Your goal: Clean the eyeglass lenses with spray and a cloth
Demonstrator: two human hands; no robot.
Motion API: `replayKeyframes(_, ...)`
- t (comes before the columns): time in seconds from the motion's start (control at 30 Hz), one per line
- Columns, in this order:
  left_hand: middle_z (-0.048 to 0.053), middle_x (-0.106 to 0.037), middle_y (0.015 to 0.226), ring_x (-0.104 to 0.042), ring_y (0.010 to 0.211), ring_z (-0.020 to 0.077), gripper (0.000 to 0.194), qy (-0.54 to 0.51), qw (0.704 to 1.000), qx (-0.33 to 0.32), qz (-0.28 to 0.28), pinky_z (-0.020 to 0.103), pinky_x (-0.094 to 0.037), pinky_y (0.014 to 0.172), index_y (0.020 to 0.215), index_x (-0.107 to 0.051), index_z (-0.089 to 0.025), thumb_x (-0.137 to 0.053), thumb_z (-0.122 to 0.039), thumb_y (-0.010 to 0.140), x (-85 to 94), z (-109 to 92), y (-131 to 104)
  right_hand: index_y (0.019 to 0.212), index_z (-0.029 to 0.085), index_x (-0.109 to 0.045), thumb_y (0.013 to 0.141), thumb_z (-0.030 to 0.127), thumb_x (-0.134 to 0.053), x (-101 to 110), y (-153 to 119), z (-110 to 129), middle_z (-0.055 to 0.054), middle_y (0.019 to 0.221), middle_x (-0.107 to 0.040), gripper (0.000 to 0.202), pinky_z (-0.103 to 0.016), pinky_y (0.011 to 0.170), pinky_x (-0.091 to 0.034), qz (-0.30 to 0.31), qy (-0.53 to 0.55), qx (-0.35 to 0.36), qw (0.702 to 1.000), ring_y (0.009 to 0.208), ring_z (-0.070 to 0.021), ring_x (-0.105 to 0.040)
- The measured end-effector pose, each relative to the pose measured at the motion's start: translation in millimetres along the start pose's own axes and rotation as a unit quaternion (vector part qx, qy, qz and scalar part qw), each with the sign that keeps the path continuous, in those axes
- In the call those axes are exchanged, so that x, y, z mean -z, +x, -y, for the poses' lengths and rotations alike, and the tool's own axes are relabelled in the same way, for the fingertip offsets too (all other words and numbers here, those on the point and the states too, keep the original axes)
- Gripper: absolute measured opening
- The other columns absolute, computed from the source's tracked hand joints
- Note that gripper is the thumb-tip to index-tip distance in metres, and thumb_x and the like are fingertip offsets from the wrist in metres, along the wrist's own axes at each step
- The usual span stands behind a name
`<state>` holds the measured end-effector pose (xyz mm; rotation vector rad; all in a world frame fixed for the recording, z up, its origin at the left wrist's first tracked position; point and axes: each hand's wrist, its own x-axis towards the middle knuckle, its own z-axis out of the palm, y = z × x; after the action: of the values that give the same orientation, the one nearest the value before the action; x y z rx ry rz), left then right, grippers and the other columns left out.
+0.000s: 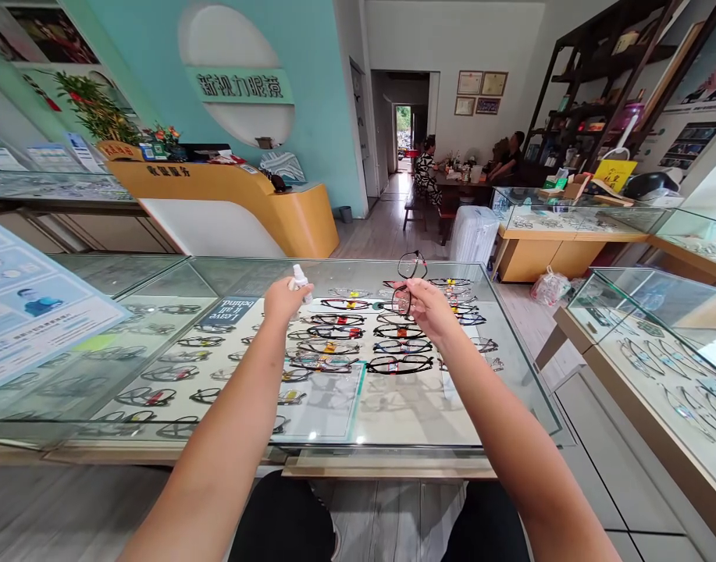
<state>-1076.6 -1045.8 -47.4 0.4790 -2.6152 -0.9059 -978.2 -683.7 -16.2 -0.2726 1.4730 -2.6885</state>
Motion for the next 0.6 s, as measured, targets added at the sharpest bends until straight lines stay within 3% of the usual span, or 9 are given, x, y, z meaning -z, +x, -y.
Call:
replayKeyframes(0.37, 0.013, -0.079, 0.1, -0.074, 0.096, 0.0354, 0.028, 0.015, 1.0, 0.015, 0.015, 0.042, -0.049, 0.08, 0.084, -0.061, -0.024, -0.082, -0.042, 0.088, 0.3, -1.0, -0.9, 0.087, 0.024, -0.081, 0.063, 0.058, -0.111, -2.4, -0.9, -0.1, -0.004, 0.109, -0.087, 0.052, -0.026, 0.076, -0.062, -0.002, -0.003, 0.002, 1.0, 0.087, -0.0145, -0.075)
replayKeyframes(0.47, 0.013, -0.077, 0.099, -0.073, 0.099, 0.0373, 0.033, 0.002, 0.999, 0.03, 0.018, 0.044, -0.051, 0.084, 0.084, -0.06, -0.025, -0.085, -0.046, 0.086, 4.1, -7.0, -6.6, 0.087, 0.024, -0.079, 0.067, 0.059, -0.109, -0.7, -0.9, -0.4, -0.005, 0.113, -0.087, 0.05, -0.028, 0.075, -0.062, 0.0, -0.017, 0.003, 1.0, 0.088, -0.0158, -0.076)
replayKeyframes(0.53, 0.014, -0.076, 0.104, -0.072, 0.105, 0.0393, 0.04, -0.024, 0.999, 0.046, -0.016, 0.048, -0.054, 0.091, 0.089, -0.061, -0.025, -0.087, -0.055, 0.085, 9.7, -13.0, -9.9, 0.089, 0.024, -0.079, 0.07, 0.059, -0.107, 0.8, -0.6, -0.1, -0.005, 0.114, -0.087, 0.049, -0.028, 0.074, -0.062, 0.001, -0.025, 0.004, 1.0, 0.087, -0.0159, -0.076)
replayKeyframes(0.6, 0.017, -0.074, 0.114, -0.07, 0.114, 0.0395, 0.043, -0.066, 0.991, 0.056, -0.098, 0.052, -0.055, 0.101, 0.096, -0.06, -0.025, -0.084, -0.059, 0.087, 18.1, -20.0, -11.5, 0.09, 0.025, -0.079, 0.07, 0.06, -0.107, 1.8, -0.2, 0.9, -0.005, 0.114, -0.087, 0.049, -0.028, 0.073, -0.062, 0.0, -0.026, 0.006, 1.0, 0.087, -0.0159, -0.076)
